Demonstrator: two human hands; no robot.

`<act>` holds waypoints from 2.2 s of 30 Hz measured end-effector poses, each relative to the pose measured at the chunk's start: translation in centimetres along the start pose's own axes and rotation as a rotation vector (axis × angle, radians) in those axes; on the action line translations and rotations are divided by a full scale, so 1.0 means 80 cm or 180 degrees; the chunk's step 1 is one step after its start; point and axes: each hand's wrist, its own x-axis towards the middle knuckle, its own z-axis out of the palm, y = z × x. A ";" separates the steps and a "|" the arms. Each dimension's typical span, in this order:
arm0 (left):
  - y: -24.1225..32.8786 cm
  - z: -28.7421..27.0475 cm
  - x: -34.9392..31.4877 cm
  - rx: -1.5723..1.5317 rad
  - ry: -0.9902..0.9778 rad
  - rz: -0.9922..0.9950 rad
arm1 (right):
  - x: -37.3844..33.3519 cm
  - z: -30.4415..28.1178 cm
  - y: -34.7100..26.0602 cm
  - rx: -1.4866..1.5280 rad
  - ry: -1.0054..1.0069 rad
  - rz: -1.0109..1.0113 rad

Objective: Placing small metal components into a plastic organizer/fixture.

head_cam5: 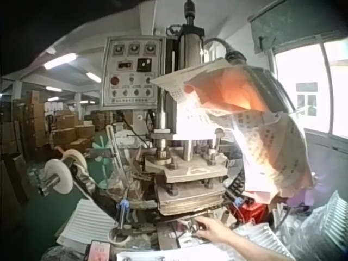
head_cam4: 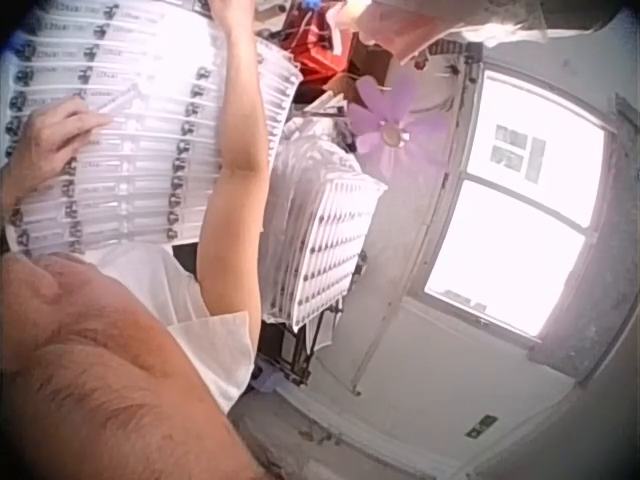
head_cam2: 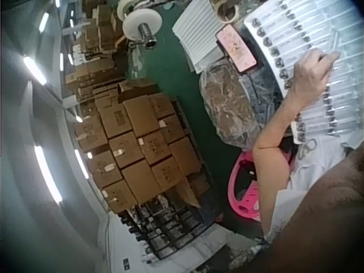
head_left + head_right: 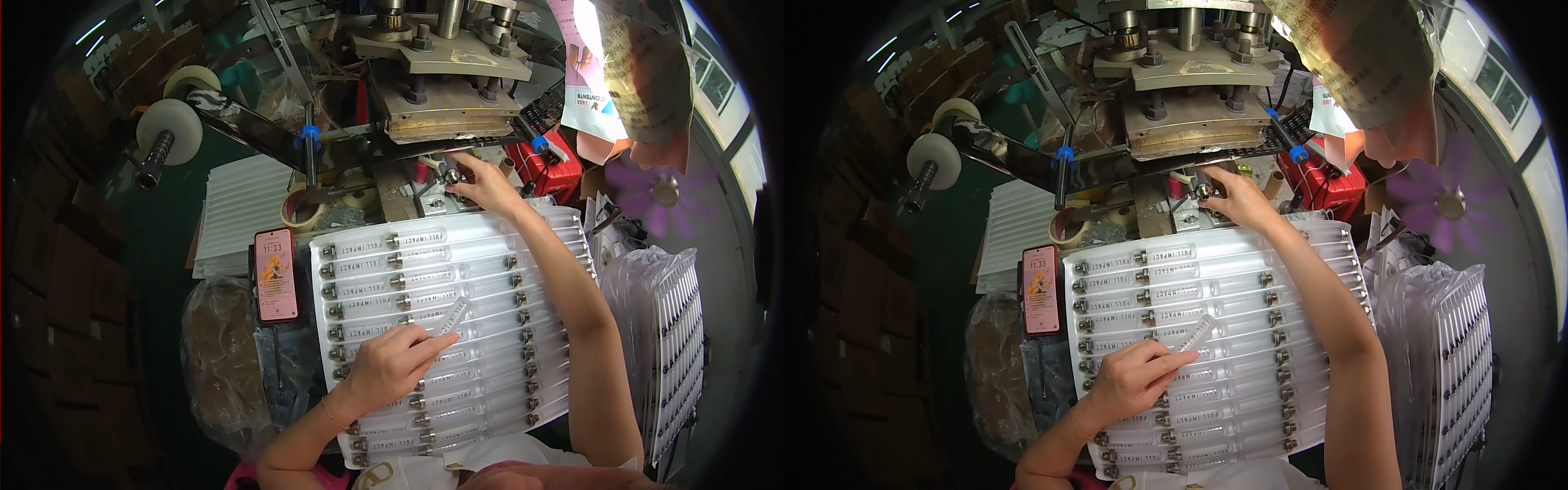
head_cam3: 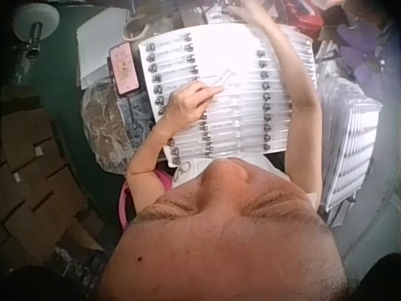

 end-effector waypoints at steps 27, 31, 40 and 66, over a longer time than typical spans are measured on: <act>-0.095 0.065 0.164 0.1365 0.0394 0.0199 | -0.168 -0.053 -0.044 -0.1310 -0.0272 -0.1124; -0.089 0.051 0.156 0.1401 0.0364 0.0454 | -0.162 -0.064 -0.049 -0.0343 -0.0177 -0.0821; -0.090 0.012 0.156 0.2000 0.0395 0.1024 | -0.183 -0.133 -0.003 0.0838 0.0363 0.0492; -0.074 0.041 0.122 0.0489 0.0110 0.0779 | -0.031 0.010 -0.023 -0.1223 0.1037 -0.1078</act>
